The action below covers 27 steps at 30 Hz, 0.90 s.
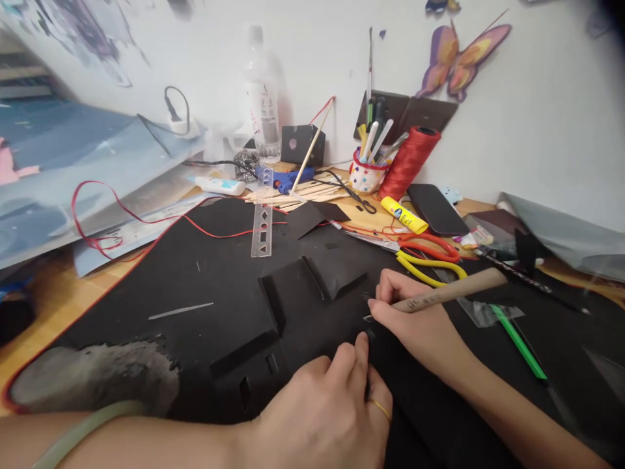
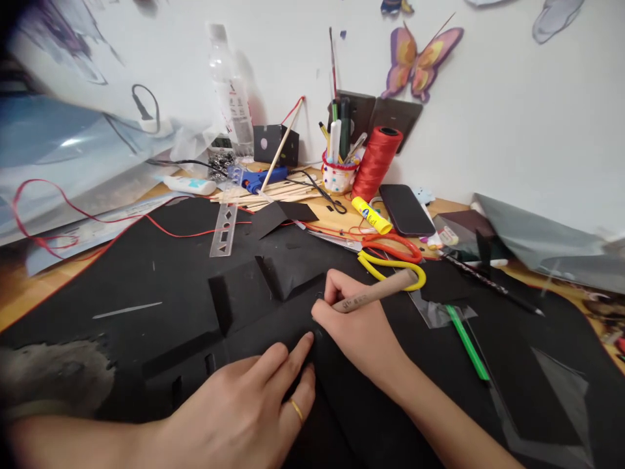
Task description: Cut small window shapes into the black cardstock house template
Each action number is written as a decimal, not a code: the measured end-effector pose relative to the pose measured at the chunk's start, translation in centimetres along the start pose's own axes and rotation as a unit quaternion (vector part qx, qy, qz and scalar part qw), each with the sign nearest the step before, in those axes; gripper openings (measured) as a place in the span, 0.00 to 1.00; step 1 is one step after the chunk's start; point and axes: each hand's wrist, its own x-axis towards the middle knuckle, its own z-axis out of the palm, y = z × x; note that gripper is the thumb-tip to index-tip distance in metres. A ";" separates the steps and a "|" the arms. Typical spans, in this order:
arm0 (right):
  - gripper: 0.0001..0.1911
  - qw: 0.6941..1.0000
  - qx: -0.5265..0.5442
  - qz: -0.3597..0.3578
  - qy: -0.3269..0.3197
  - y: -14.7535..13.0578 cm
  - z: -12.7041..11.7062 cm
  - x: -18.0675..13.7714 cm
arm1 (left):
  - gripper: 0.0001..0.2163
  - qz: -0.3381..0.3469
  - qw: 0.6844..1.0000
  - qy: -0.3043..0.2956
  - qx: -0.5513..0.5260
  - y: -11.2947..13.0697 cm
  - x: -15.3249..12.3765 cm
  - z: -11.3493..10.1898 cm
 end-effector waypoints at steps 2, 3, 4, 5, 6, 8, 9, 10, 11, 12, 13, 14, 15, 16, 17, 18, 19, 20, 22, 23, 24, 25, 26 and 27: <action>0.14 1.000 0.008 -0.010 0.003 0.7 0.1 -0.1 | 0.13 -0.002 1.000 0.005 -0.003 -0.2 0.1 0.1; 0.14 1.000 0.012 -0.014 0.002 0.9 0.0 -0.2 | 0.13 -0.004 1.000 0.006 -0.004 -0.3 0.1 0.1; 0.15 1.000 0.015 -0.017 -0.001 1.0 0.0 -0.2 | 0.13 -0.006 1.000 0.007 -0.004 -0.5 0.2 0.2; 0.15 1.000 0.016 -0.019 -0.005 1.1 0.0 -0.2 | 0.12 -0.007 1.000 0.008 -0.003 -0.6 0.2 0.2; 0.15 1.000 0.013 -0.019 -0.011 1.1 -0.1 -0.2 | 0.11 -0.007 1.000 0.010 -0.002 -0.6 0.1 0.2; 0.15 1.000 0.002 -0.021 -0.022 1.1 -0.1 -0.2 | 0.11 -0.007 1.000 0.019 0.009 -0.7 0.1 0.3; 0.15 0.999 -0.005 -0.022 -0.026 1.0 -0.1 -0.1 | 0.11 -0.005 1.000 0.022 0.015 -0.7 0.0 0.4; 0.15 0.999 -0.012 -0.023 -0.029 1.0 -0.1 -0.1 | 0.11 -0.003 0.999 0.027 0.022 -0.7 0.0 0.5; 0.15 0.999 -0.019 -0.023 -0.031 0.9 -0.1 -0.1 | 0.11 -0.002 0.999 0.029 0.026 -0.7 0.0 0.6; 0.15 0.999 -0.025 -0.024 -0.033 0.9 -0.1 -0.1 | 0.11 -0.002 0.999 0.030 0.030 -0.6 -0.1 0.6; 0.15 0.999 -0.031 -0.025 -0.034 0.9 -0.1 -0.1 | 0.11 0.002 0.999 0.029 0.030 -0.5 -0.1 0.7; 0.14 0.998 -0.036 -0.027 -0.034 0.8 -0.1 -0.1 | 0.11 0.005 0.999 0.024 0.029 -0.5 -0.2 0.7; 0.14 0.998 -0.040 -0.028 -0.034 0.8 -0.1 -0.2 | 0.11 0.005 0.999 0.015 0.031 -0.4 -0.2 0.7; 0.14 0.998 -0.044 -0.030 -0.031 0.8 -0.1 -0.2 | 0.12 0.009 0.999 0.005 0.031 -0.4 -0.2 0.7; 0.14 0.998 -0.046 -0.032 -0.029 0.8 -0.1 -0.2 | 0.12 0.017 0.999 -0.002 0.032 -0.5 -0.2 0.7; 0.14 0.998 -0.048 -0.033 -0.026 0.8 -0.1 -0.3 | 0.13 0.029 0.999 -0.004 0.033 -0.5 -0.3 0.7; 0.14 0.998 -0.049 -0.034 -0.025 0.8 -0.1 -0.3 | 0.13 0.035 0.999 -0.005 0.034 -0.5 -0.3 0.7; 0.14 0.998 -0.049 -0.035 -0.026 0.8 -0.1 -0.2 | 0.13 0.038 0.999 -0.006 0.037 -0.6 -0.2 0.6; 0.14 0.998 -0.049 -0.033 -0.029 0.8 -0.2 -0.2 | 0.14 0.033 0.999 -0.014 0.039 -0.7 -0.2 0.5; 0.14 0.998 -0.050 -0.032 -0.032 0.8 -0.2 -0.1 | 0.14 0.025 0.999 -0.021 0.040 -0.7 -0.2 0.4; 0.14 0.998 -0.051 -0.031 -0.034 0.7 -0.2 0.0 | 0.14 0.021 0.999 -0.023 0.039 -0.7 -0.2 0.3; 0.14 0.997 -0.053 -0.031 -0.036 0.7 -0.2 0.0 | 0.14 0.021 0.999 -0.022 0.039 -0.7 -0.2 0.3; 0.14 0.997 -0.056 -0.032 -0.038 0.6 -0.2 0.1 | 0.15 0.022 0.999 -0.020 0.038 -0.6 -0.2 0.2; 0.14 0.997 -0.057 -0.033 -0.037 0.6 -0.1 0.1 | 0.15 0.023 0.999 -0.017 0.040 -0.6 -0.2 0.2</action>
